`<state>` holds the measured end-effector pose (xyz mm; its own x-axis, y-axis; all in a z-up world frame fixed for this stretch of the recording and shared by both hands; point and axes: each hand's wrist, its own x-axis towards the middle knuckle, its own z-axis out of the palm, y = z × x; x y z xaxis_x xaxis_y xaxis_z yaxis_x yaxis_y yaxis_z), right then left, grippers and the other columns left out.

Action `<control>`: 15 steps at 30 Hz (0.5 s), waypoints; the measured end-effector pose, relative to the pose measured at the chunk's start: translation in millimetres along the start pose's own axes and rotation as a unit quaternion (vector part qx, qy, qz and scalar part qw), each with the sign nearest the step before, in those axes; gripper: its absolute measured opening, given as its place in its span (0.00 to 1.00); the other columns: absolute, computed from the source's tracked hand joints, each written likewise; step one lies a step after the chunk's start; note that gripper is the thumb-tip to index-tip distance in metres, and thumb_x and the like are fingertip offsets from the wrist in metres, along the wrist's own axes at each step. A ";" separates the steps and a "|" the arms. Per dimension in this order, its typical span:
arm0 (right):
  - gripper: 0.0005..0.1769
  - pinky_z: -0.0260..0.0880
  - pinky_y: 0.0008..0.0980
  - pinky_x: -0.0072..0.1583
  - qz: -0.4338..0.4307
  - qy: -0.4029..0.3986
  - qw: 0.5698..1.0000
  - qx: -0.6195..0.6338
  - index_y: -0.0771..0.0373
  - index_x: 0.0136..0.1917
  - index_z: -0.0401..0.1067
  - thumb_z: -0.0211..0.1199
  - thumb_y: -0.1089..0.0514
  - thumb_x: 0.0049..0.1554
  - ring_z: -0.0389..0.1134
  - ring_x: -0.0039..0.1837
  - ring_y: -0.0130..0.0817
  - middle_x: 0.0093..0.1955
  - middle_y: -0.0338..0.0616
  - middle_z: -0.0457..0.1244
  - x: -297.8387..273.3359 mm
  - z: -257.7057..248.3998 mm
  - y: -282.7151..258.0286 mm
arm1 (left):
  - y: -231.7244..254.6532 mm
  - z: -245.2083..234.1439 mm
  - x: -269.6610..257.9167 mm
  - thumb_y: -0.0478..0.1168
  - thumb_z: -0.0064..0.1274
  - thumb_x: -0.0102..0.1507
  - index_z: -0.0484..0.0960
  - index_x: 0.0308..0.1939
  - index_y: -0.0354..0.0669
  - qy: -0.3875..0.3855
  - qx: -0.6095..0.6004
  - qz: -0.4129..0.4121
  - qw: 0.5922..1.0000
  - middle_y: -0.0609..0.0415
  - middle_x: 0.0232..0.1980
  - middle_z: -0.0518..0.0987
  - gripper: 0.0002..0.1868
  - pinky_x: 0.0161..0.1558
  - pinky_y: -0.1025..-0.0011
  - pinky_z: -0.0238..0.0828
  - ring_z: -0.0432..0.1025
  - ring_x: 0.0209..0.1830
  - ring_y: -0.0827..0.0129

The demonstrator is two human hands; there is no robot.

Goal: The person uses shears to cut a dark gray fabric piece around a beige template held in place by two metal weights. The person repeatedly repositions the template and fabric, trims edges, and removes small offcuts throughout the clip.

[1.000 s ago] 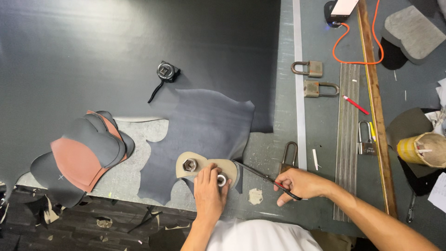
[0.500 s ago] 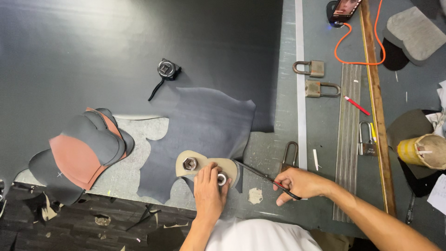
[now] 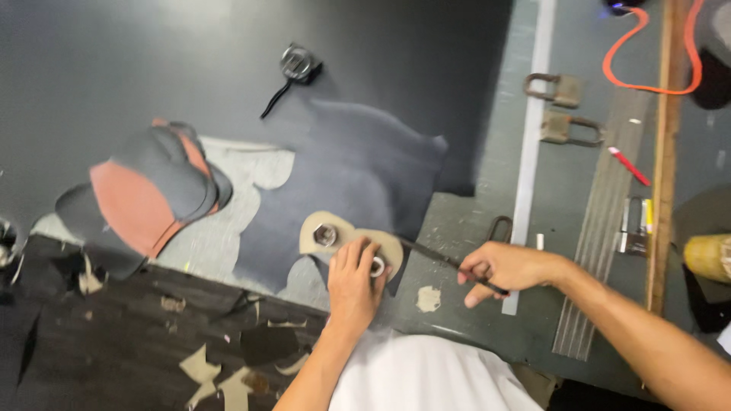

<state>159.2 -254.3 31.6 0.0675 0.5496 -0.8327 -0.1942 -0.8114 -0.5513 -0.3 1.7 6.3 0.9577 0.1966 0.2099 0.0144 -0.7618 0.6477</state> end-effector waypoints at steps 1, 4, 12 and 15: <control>0.27 0.60 0.27 0.34 -0.006 0.001 1.000 -0.008 0.67 0.52 0.75 0.80 0.51 0.45 0.61 0.31 0.22 0.31 0.34 0.66 0.7 -2.7 -1.3 | 0.3 -0.1 -0.2 0.38 0.64 0.55 0.78 0.55 0.38 0.001 -0.001 -0.004 1.000 0.47 0.60 0.75 0.25 0.57 0.57 0.64 0.68 0.59 0.49; 0.27 0.58 0.27 0.35 -0.010 0.010 0.999 -0.035 0.66 0.52 0.77 0.81 0.50 0.44 0.59 0.31 0.22 0.31 0.34 0.65 3.5 -9.3 -5.9 | 1.2 -1.3 0.3 0.38 0.65 0.55 0.78 0.54 0.37 0.006 -0.003 -0.012 1.000 0.46 0.59 0.75 0.25 0.58 0.56 0.64 0.68 0.59 0.49; 0.26 0.55 0.26 0.35 0.010 0.046 0.998 -0.030 0.64 0.51 0.79 0.82 0.51 0.41 0.57 0.31 0.21 0.29 0.31 0.63 5.0 -6.8 -3.4 | 1.0 -0.6 -1.4 0.39 0.65 0.56 0.78 0.54 0.36 0.008 -0.003 -0.020 1.000 0.46 0.60 0.75 0.24 0.59 0.57 0.64 0.69 0.59 0.50; 0.25 0.53 0.26 0.34 0.021 0.057 0.998 -0.031 0.63 0.50 0.80 0.82 0.52 0.41 0.56 0.30 0.22 0.27 0.33 0.61 6.0 -5.0 -1.1 | -0.6 -0.6 -0.9 0.38 0.65 0.55 0.78 0.53 0.36 0.012 0.003 -0.011 1.000 0.46 0.59 0.75 0.23 0.60 0.56 0.64 0.69 0.60 0.51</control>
<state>164.7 -251.1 27.0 0.1716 0.4915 -0.8538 -0.1387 -0.8460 -0.5149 -1.3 2.3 6.1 0.9503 0.2282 0.2120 0.0382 -0.7608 0.6478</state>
